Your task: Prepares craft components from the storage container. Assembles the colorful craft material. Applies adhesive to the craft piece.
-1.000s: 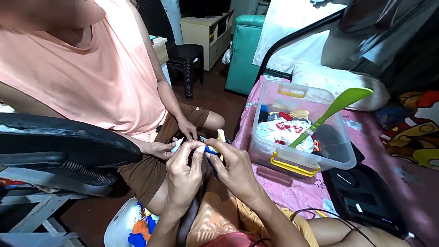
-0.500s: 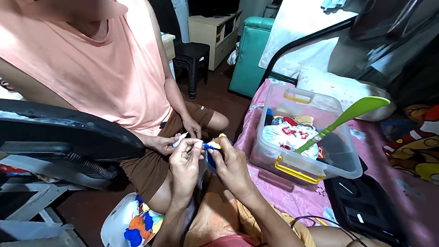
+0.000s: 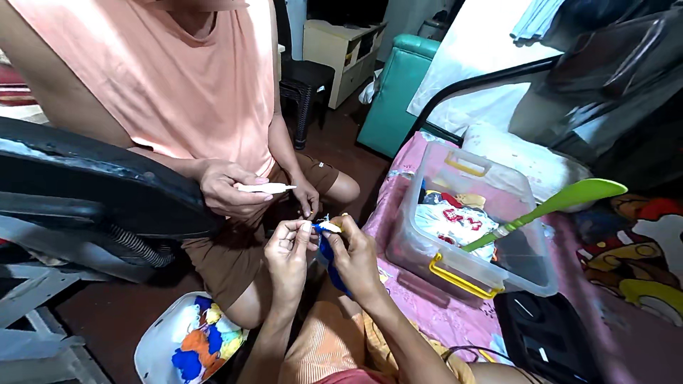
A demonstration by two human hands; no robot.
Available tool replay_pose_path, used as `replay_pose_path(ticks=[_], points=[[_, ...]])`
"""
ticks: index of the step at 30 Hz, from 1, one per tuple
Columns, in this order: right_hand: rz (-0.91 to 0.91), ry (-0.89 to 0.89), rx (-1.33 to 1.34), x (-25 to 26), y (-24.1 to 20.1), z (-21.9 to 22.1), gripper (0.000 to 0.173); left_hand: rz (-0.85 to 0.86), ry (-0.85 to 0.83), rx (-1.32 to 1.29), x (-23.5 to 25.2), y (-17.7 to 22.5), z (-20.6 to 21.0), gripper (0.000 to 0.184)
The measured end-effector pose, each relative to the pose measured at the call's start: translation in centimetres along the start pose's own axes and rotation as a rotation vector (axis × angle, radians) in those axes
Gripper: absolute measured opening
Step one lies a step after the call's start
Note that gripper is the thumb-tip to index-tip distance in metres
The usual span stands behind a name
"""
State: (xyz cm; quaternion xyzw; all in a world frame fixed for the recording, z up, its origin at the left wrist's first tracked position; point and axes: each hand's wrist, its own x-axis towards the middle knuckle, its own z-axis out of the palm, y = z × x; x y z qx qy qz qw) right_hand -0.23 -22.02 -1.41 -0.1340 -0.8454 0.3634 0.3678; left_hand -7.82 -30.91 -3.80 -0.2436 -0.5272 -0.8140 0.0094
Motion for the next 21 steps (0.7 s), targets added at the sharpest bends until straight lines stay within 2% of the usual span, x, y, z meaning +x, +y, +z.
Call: replay_pose_path(ticks=[21], points=[[0.034,-0.063,0.031,0.94,-0.08,0.57,0.017,-0.061,0.053,-0.031,0.22,0.14,-0.33,0.011]])
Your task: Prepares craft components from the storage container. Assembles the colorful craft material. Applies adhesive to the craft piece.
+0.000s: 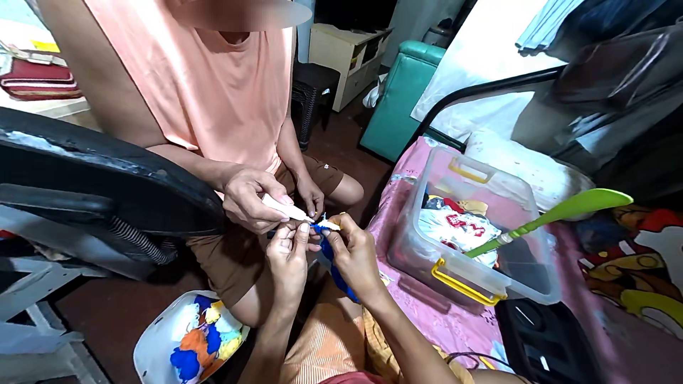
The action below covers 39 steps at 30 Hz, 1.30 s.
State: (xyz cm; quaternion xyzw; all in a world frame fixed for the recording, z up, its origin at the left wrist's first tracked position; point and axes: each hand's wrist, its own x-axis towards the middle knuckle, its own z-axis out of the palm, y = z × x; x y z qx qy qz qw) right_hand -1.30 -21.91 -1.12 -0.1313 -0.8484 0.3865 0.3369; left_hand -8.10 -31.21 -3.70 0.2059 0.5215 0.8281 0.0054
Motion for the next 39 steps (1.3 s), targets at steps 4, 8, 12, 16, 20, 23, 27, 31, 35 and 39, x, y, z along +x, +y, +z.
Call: replay_pose_path(ticks=[4,8,12,16,20,23,27,31,35,39], points=[[0.01,-0.008,-0.008,0.0,-0.2,-0.1,0.017,-0.009,0.017,-0.022,-0.1,-0.1,0.1,0.01],[0.003,-0.004,-0.012,-0.1,-0.3,-0.2,0.018,-0.018,0.032,-0.042,-0.1,-0.2,0.3,0.011],[0.018,-0.016,-0.021,0.0,-0.4,-0.3,0.018,-0.036,0.055,-0.059,-0.1,-0.2,0.5,0.013],[0.037,-0.039,-0.025,0.1,-0.6,-0.3,0.017,-0.059,0.066,-0.074,-0.1,-0.1,0.6,0.014],[0.059,-0.056,-0.044,0.3,-0.9,-0.3,0.018,-0.068,0.078,-0.102,-0.1,-0.2,0.6,0.015],[0.07,-0.062,-0.057,0.4,-1.2,-0.4,0.018,-0.077,0.086,-0.109,0.0,-0.2,0.6,0.015],[0.075,-0.063,-0.069,0.4,-1.2,-0.4,0.018,-0.087,0.086,-0.11,0.0,-0.1,0.6,0.014],[0.084,-0.066,-0.071,0.5,-1.2,-0.4,0.019,-0.109,0.098,-0.12,0.0,0.1,0.8,0.016],[0.083,-0.067,-0.076,0.5,-1.2,-0.5,0.018,-0.107,0.102,-0.116,0.0,0.0,0.8,0.016],[0.089,-0.074,-0.084,0.5,-1.3,-0.6,0.019,-0.125,0.106,-0.124,0.0,0.1,0.9,0.015]])
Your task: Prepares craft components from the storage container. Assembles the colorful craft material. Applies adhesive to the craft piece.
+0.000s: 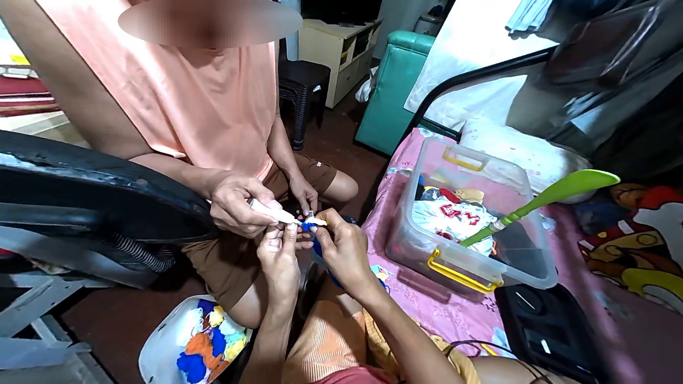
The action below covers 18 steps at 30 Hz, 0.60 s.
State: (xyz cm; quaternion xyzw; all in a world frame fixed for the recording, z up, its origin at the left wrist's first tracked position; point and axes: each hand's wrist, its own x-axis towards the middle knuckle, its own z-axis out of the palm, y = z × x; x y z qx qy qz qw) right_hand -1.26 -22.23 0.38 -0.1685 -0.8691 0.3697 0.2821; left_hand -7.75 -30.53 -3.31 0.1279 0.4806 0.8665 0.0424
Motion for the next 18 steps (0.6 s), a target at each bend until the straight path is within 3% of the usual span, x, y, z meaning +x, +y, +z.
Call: replay_pose_path(ticks=[18], points=[[0.005,-0.015,0.001,0.09,-0.2,-0.15,0.02,-0.001,-0.003,0.003,0.0,0.08,0.01,0.017]])
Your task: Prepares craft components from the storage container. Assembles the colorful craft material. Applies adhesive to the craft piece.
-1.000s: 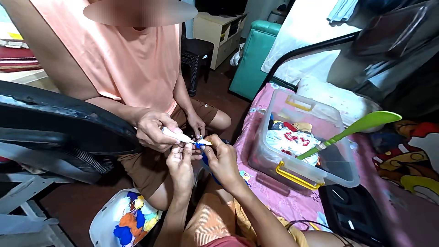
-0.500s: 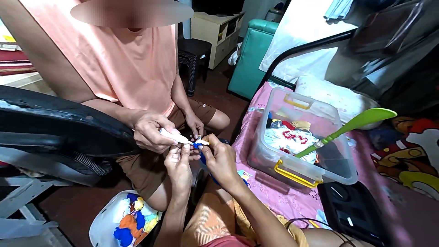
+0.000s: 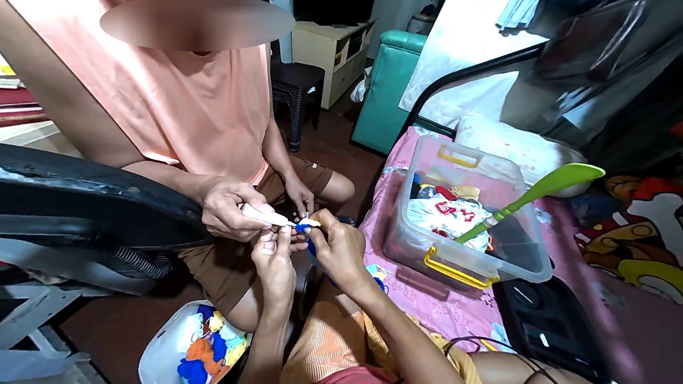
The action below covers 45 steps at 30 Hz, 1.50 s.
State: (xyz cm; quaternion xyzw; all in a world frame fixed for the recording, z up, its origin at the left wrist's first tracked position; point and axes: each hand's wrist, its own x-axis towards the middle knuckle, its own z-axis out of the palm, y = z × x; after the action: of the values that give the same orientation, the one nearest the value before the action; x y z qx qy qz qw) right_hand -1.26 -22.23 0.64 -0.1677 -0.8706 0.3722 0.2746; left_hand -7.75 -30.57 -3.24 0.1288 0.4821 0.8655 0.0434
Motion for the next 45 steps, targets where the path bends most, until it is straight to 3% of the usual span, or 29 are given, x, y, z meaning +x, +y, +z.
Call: replay_pose_path(ticks=[21,27,31,36,40,45], points=[[-0.129,0.12,0.129,-0.8,1.6,0.6,0.016,0.073,-0.067,0.063,-0.5,0.0,-0.4,0.014],[-0.085,0.086,0.611,-1.7,2.5,0.7,0.02,0.454,-0.124,0.258,-2.2,-0.4,-0.4,0.007],[-0.049,0.072,0.809,-2.9,2.5,-0.3,0.03,0.715,-0.153,0.428,-3.2,-1.3,-0.1,0.02],[-0.079,-0.026,0.919,-3.9,4.2,-2.2,0.05,0.816,-0.199,0.464,-4.0,-2.0,0.3,0.018],[0.0,0.081,0.919,-3.9,4.2,-3.3,0.035,0.856,-0.288,0.492,-5.5,-3.1,0.4,0.014],[0.035,0.033,0.982,-3.9,5.4,-5.0,0.037,0.886,-0.443,0.485,-6.9,-3.6,-0.5,0.013]])
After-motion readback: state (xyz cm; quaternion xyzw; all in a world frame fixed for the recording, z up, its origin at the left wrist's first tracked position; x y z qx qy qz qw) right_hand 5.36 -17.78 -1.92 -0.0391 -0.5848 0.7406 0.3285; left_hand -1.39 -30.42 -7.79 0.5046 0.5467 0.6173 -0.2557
